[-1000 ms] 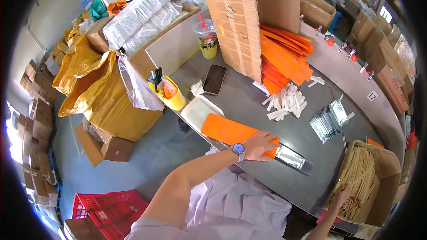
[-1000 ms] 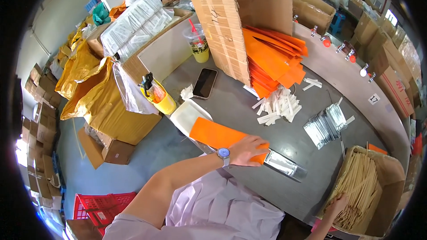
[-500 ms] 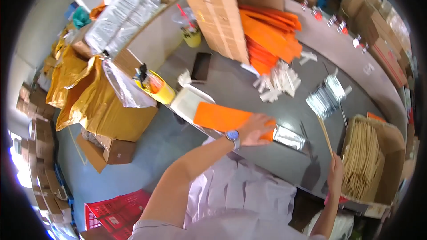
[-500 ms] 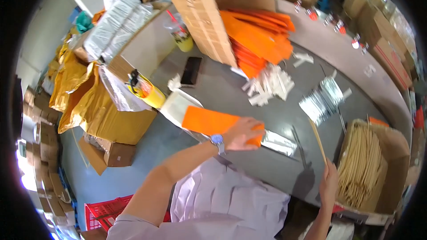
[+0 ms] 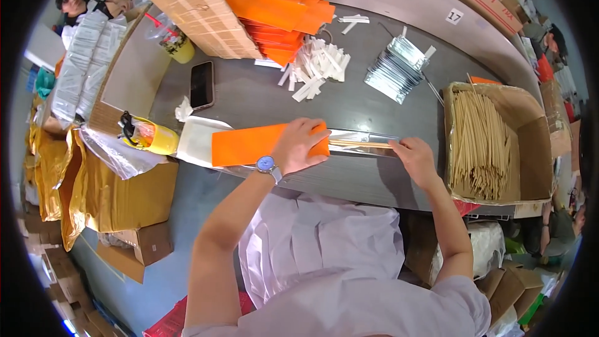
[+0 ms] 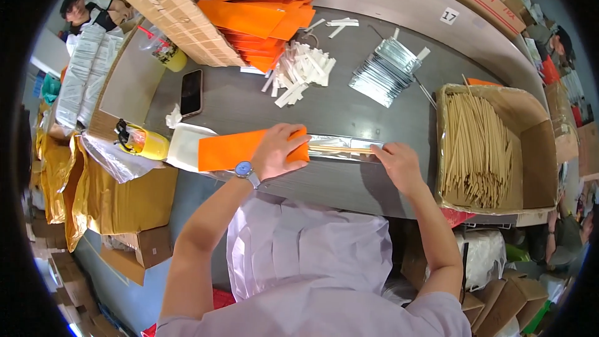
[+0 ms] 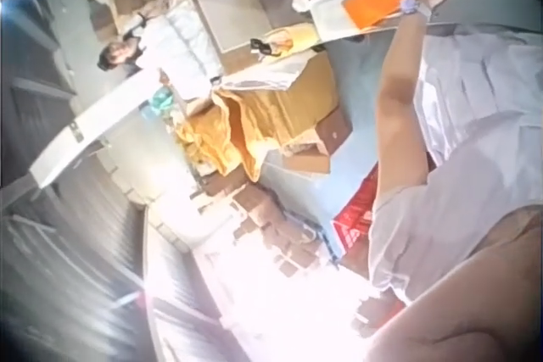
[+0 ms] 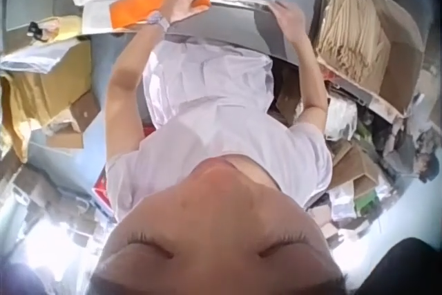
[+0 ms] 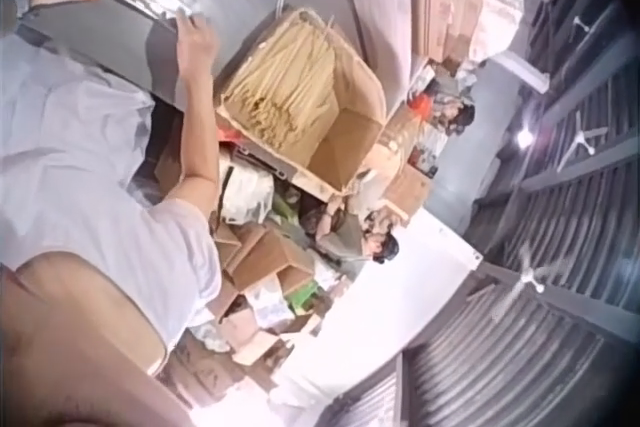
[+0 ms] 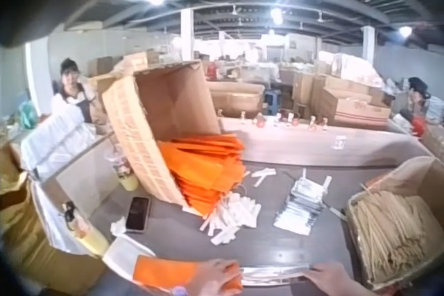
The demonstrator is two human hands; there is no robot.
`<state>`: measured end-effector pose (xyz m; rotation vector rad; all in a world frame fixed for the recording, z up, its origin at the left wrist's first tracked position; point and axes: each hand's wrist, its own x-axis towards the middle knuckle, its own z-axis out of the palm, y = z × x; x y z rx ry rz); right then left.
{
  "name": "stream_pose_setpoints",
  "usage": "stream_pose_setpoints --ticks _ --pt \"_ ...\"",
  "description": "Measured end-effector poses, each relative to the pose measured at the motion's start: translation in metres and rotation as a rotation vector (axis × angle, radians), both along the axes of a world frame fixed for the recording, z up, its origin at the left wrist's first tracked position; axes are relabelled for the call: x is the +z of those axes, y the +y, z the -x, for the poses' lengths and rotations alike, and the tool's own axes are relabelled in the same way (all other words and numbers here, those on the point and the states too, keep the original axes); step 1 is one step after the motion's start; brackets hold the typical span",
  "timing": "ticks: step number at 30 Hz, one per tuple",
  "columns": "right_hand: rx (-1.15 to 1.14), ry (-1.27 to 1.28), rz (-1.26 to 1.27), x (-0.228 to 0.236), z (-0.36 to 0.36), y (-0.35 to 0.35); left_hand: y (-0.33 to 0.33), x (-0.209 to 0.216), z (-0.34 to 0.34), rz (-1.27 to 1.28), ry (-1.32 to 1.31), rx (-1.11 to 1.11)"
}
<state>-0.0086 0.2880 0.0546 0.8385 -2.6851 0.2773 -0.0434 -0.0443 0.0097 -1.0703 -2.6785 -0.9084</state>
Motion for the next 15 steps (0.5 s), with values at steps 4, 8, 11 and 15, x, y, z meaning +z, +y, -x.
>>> stream_pose_setpoints --ticks 4,8,11,15 --pt "0.112 0.015 -0.014 -0.029 0.021 -0.056 -0.001 0.000 -0.007 -0.003 0.037 0.034" --pt "0.190 0.052 0.100 -0.045 0.029 -0.104 0.008 -0.006 -0.005 -0.039 0.049 -0.027" --pt "0.147 0.052 0.208 -0.025 0.025 -0.115 0.005 -0.007 -0.009 -0.037 0.030 -0.032" --pt "-0.140 -0.192 0.364 -0.030 0.020 -0.071 0.004 -0.006 -0.010 -0.052 0.028 -0.017"
